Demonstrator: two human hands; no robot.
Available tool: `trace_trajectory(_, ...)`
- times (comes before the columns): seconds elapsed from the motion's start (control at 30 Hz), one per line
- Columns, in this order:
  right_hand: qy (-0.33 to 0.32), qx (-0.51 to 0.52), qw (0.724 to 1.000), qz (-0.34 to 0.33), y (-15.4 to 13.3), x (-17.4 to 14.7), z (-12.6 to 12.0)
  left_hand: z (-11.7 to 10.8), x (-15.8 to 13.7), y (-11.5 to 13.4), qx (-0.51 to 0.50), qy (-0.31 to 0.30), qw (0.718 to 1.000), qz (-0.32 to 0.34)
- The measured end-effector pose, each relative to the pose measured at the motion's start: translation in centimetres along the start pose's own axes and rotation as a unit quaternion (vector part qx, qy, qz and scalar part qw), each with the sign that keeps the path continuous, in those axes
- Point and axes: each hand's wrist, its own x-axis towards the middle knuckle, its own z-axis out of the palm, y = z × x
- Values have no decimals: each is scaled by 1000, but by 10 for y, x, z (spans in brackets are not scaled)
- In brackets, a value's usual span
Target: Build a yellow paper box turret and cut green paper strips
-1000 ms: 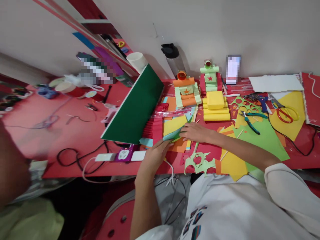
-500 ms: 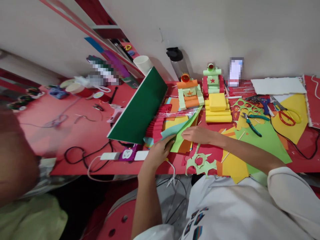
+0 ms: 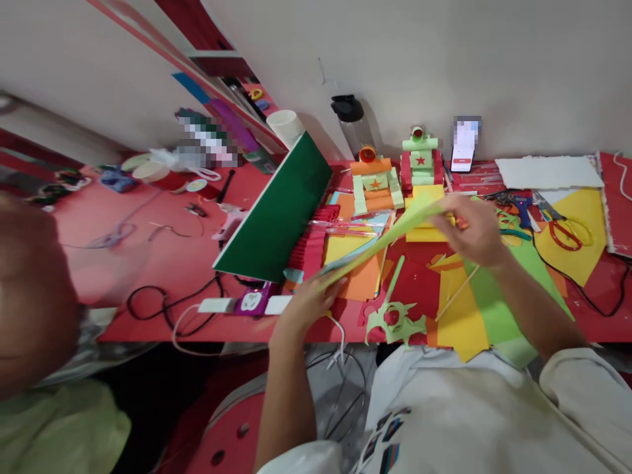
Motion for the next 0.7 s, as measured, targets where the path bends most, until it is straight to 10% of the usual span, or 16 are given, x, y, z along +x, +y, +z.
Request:
trace_trajectory(0.27, 222, -43, 946, 232, 86, -20, -87, 7, -9, 15, 82, -26, 989, 124)
trace_trajectory(0.47, 99, 31, 900, 423, 113, -83, -110, 12, -6, 16, 78, 40, 991, 102)
trace_trajectory(0.7, 74, 92, 875, 470, 116, -129, -106, 12, -9, 21, 46, 48, 993, 94)
